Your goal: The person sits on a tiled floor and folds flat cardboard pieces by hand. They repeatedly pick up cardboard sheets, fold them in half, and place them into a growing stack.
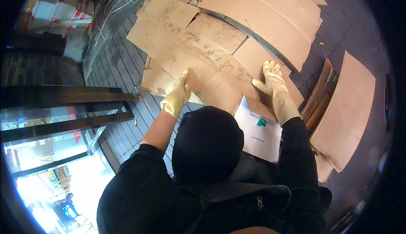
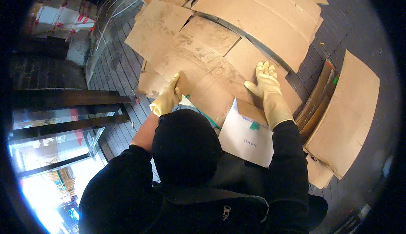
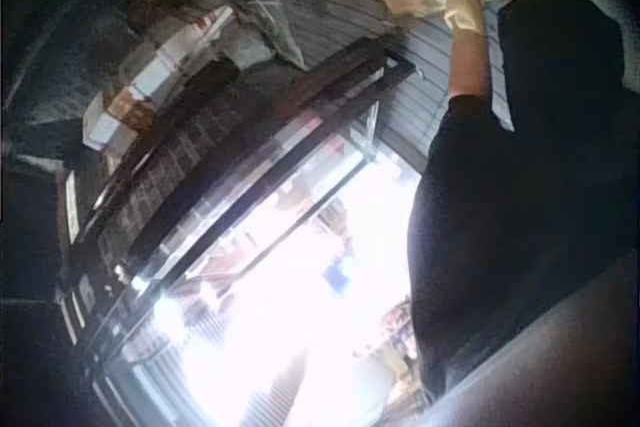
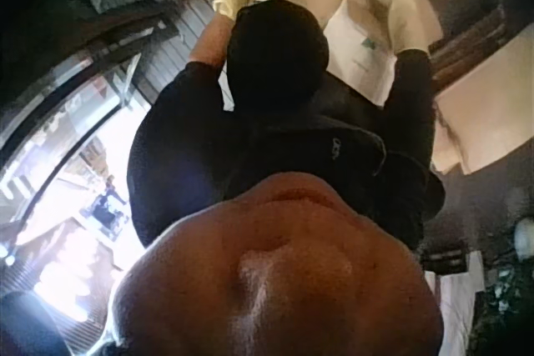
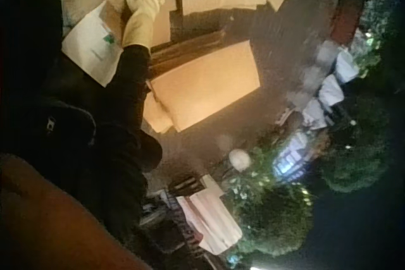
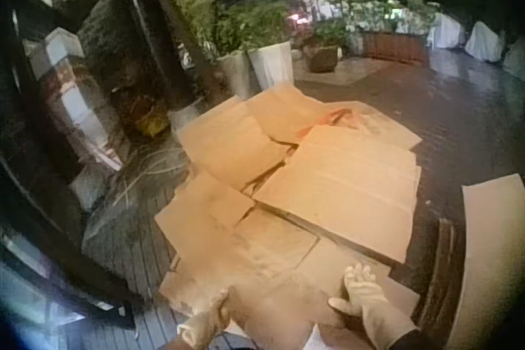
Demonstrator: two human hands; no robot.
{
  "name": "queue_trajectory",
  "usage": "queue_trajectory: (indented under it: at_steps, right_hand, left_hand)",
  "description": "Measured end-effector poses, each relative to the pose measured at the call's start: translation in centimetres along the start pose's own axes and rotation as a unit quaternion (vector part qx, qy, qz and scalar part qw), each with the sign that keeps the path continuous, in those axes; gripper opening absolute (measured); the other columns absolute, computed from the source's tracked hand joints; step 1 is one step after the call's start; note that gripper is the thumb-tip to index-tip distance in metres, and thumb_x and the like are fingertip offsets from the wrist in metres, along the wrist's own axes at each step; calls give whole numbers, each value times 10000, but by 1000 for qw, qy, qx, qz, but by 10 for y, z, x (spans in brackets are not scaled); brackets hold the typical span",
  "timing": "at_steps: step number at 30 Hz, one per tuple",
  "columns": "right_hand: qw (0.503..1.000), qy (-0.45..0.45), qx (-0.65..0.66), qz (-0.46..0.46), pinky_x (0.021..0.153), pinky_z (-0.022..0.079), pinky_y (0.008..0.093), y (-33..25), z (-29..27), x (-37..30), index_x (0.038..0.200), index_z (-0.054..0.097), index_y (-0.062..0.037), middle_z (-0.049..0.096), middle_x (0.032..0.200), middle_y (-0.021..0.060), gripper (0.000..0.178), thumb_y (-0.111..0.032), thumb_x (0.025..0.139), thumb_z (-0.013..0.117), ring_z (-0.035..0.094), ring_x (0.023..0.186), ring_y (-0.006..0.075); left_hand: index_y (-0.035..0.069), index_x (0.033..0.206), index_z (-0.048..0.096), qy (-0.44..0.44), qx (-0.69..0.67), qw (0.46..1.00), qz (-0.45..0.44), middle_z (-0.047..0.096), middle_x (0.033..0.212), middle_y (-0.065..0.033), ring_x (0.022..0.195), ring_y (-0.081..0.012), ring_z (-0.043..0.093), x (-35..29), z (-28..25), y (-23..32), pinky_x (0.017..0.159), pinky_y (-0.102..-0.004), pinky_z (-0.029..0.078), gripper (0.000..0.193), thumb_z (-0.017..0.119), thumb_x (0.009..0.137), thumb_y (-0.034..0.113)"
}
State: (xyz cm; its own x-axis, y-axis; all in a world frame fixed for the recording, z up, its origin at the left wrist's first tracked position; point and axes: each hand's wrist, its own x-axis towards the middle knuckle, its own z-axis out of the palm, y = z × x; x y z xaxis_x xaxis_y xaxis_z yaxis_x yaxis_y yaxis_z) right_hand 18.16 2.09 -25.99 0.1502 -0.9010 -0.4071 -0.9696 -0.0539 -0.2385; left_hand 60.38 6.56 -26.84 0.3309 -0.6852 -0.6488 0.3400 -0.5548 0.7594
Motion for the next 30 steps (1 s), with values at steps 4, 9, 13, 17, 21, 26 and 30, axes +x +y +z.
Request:
queue_trajectory:
  at_steps: [4, 9, 13, 17, 21, 26, 30]
  right_hand:
    - [998, 15, 52, -25, 1386, 312, 520, 6, -28, -17, 1781, 243, -16, 312, 1822, 308, 1133, -521, 965, 845, 302, 1699, 471]
    - [954, 244, 79, -152, 1363, 364, 493, -26, -111, -40, 1773, 317, -64, 422, 1786, 253, 1032, -504, 993, 831, 430, 1642, 426]
    - [914, 300, 188, -199, 1348, 382, 490, -82, -172, -35, 1772, 388, -111, 495, 1748, 237, 940, -549, 1039, 783, 475, 1620, 401]
    - [857, 126, 451, -215, 1321, 420, 507, -148, -230, -55, 1771, 371, -60, 482, 1739, 285, 1016, -687, 1047, 708, 483, 1614, 406]
    - [708, 35, 604, -363, 1313, 445, 515, -218, -273, -57, 1812, 248, -57, 374, 1773, 349, 1176, -796, 1003, 677, 488, 1609, 426]
    - [578, 78, 675, -452, 1259, 517, 512, -265, -293, -51, 1765, 266, 40, 364, 1761, 310, 1038, -632, 1090, 677, 539, 1543, 457]
    - [572, 69, 717, -393, 1238, 531, 509, -228, -281, -49, 1720, 342, 6, 466, 1719, 249, 852, -535, 1137, 648, 591, 1499, 428]
  left_hand:
    - [93, 1492, 640, -133, -112, 983, 54, 749, 1373, -135, 1235, -328, 743, -41, 33, 33, 1084, -495, 636, 591, 883, 1015, 343]
    - [78, 1575, 624, -122, -36, 972, 198, 712, 1503, -124, 1332, -308, 712, -87, 31, 150, 1103, -483, 590, 693, 791, 1036, 482]
    - [17, 1506, 688, -92, -131, 942, 294, 783, 1393, -140, 1234, -277, 769, -125, 36, 260, 1057, -419, 612, 617, 773, 1060, 434]
    - [-119, 1599, 537, -84, -48, 815, 571, 624, 1585, -266, 1420, -377, 655, -191, 50, 361, 1223, -528, 516, 714, 609, 1139, 422]
    - [-102, 1554, 588, -44, -103, 751, 650, 654, 1546, -259, 1408, -378, 666, -235, 69, 423, 1209, -523, 534, 612, 618, 1137, 345]
    - [-61, 1542, 608, -143, -108, 762, 622, 680, 1510, -226, 1374, -359, 688, -243, 115, 400, 1181, -506, 559, 545, 663, 1109, 266]
    - [-28, 1533, 624, -266, -104, 832, 475, 702, 1481, -200, 1347, -344, 705, -235, 175, 309, 1159, -492, 579, 507, 700, 1087, 202]
